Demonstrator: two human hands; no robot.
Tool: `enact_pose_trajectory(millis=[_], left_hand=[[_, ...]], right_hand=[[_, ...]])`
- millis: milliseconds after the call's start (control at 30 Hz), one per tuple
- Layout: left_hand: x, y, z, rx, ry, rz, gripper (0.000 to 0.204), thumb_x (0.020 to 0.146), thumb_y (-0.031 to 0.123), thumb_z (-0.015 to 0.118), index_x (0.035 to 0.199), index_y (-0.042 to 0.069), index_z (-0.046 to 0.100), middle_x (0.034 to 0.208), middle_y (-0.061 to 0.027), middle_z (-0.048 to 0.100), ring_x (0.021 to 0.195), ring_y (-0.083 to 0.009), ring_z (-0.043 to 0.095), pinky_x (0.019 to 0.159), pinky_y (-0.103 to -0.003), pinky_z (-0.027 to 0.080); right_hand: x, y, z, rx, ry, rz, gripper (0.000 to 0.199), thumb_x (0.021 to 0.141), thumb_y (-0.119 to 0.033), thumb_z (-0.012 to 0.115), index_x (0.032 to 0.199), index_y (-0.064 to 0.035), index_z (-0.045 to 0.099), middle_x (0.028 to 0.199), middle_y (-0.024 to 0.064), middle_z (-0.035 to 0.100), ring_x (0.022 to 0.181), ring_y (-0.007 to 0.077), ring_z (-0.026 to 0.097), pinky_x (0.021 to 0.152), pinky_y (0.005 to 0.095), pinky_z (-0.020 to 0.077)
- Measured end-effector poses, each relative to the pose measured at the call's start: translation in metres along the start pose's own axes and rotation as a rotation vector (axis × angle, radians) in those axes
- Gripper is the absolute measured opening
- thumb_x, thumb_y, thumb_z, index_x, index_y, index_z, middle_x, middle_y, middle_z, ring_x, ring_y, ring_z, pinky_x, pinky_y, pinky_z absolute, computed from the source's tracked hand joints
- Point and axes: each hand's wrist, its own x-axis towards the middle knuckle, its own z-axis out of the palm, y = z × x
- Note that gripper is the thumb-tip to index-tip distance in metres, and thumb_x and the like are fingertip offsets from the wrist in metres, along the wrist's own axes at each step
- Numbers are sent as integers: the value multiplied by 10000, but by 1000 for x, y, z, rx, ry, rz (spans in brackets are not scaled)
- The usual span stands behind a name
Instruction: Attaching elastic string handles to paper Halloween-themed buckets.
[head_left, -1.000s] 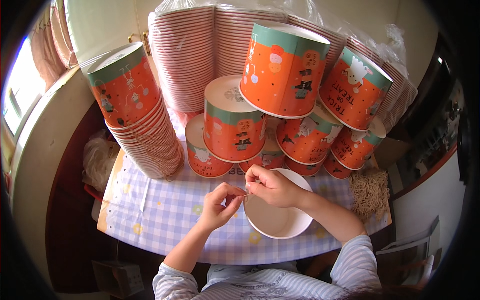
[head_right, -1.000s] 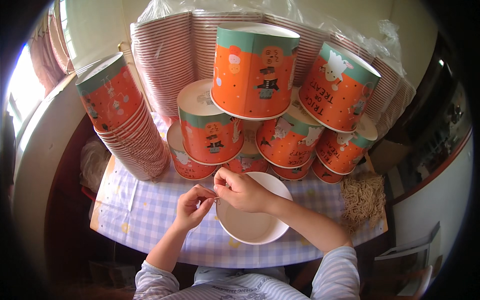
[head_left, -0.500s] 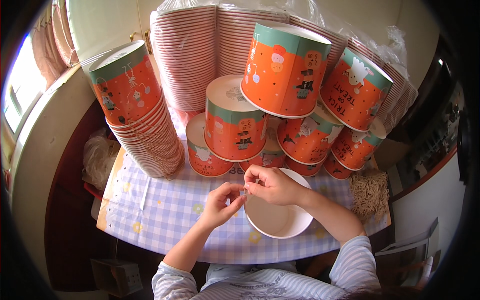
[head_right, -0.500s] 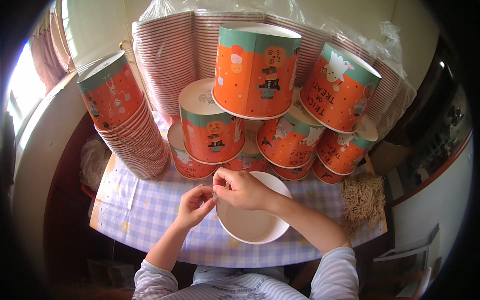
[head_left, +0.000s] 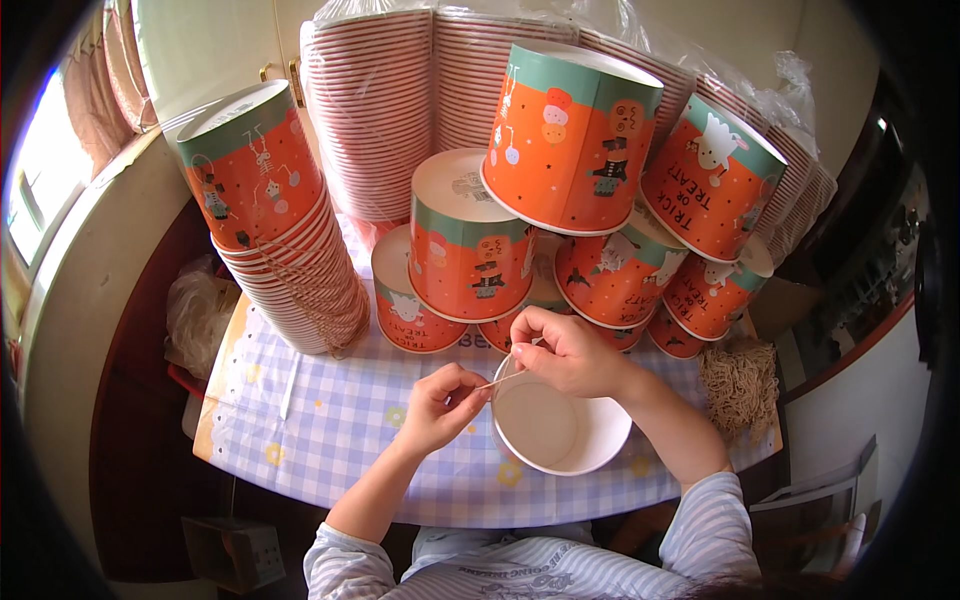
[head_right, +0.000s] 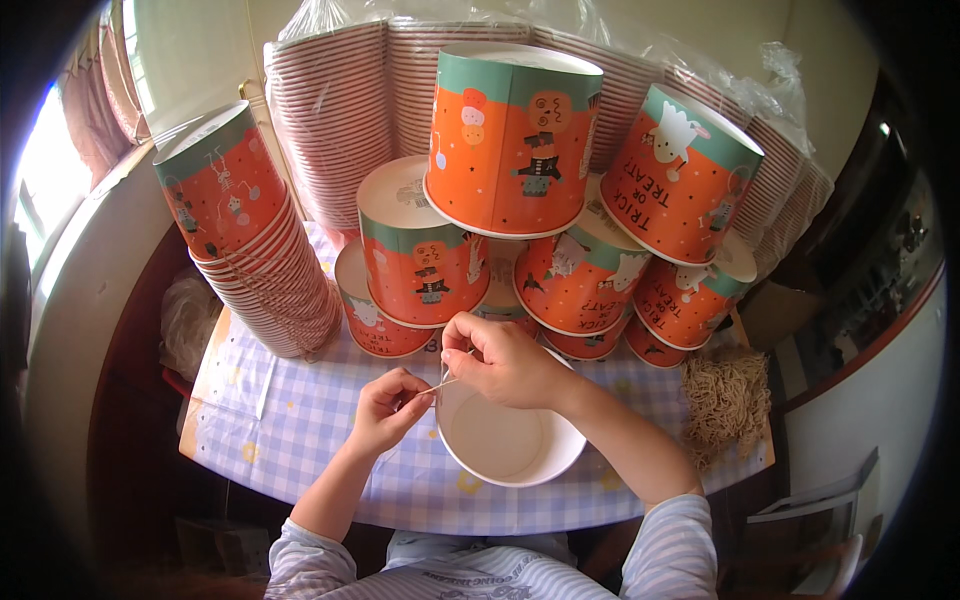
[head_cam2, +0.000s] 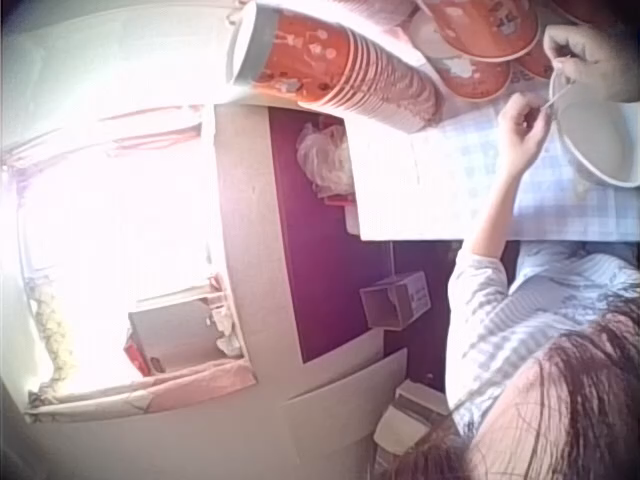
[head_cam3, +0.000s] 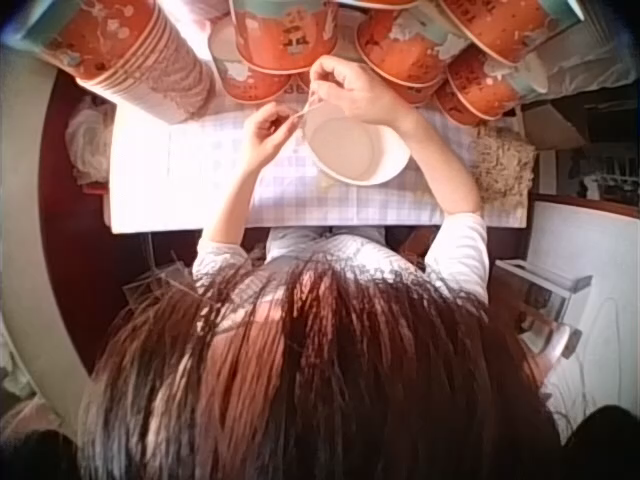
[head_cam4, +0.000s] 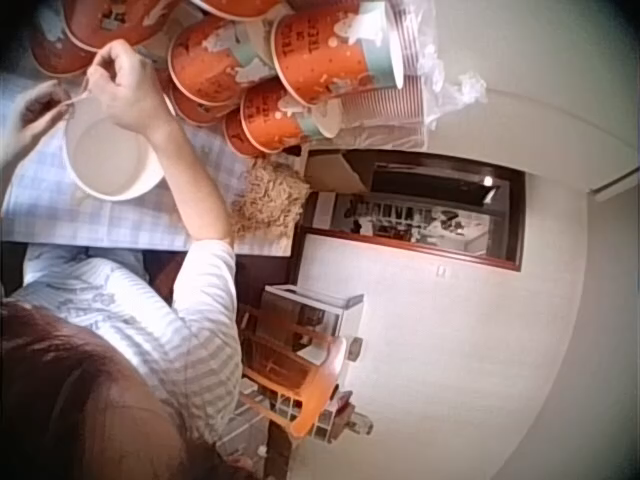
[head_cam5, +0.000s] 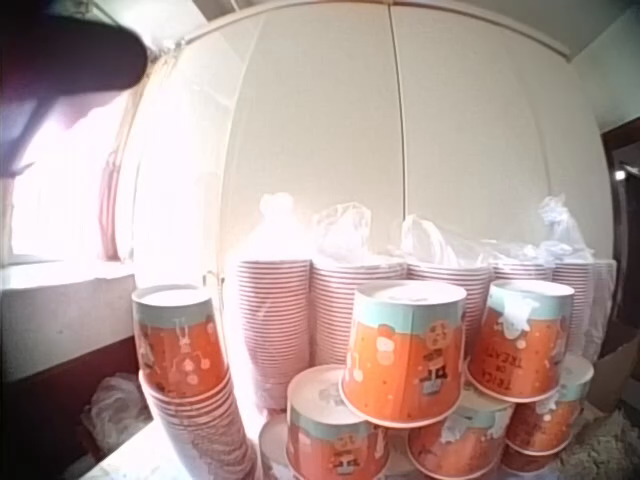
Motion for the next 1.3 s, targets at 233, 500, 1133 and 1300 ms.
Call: enact_pose_trajectory(millis=[233, 500, 1133, 1300], left_hand=[[3, -2, 1, 32, 13, 214, 60, 744, 44, 630, 782, 38, 583, 772, -20, 537, 593, -57, 413, 493, -179, 320], [-2, -1, -1, -192, -56, 78, 99, 795, 41, 601, 825, 16, 510, 745, 9, 497, 597, -32, 415, 537, -171, 339], [-6, 2, -3, -240, -100, -80, 163, 864, 112, 549, 963, -16, 567, 814, -20, 593, 714, -67, 532, 637, -198, 449], [-2, -1, -5, -469, -64, -143, 123, 863, 63, 524, 950, -17, 555, 827, -37, 599, 722, -89, 547, 665, -230, 457]], right_hand=[[-3, -3, -2, 174, -12, -13, 100, 840, -110, 506, 815, -23, 462, 722, 13, 531, 678, 51, 466, 586, 229, 398], [0, -3, 13, 51, -81, 71, 111, 812, -143, 531, 788, -41, 494, 670, -2, 514, 620, 58, 463, 555, 236, 393], [6, -9, 18, 6, -207, 3, 121, 824, -143, 551, 848, -34, 504, 721, -1, 552, 656, 41, 503, 568, 213, 415], [1, -8, 20, -194, -200, -233, 74, 763, -115, 587, 799, -56, 563, 714, 21, 558, 612, 110, 546, 539, 243, 434]])
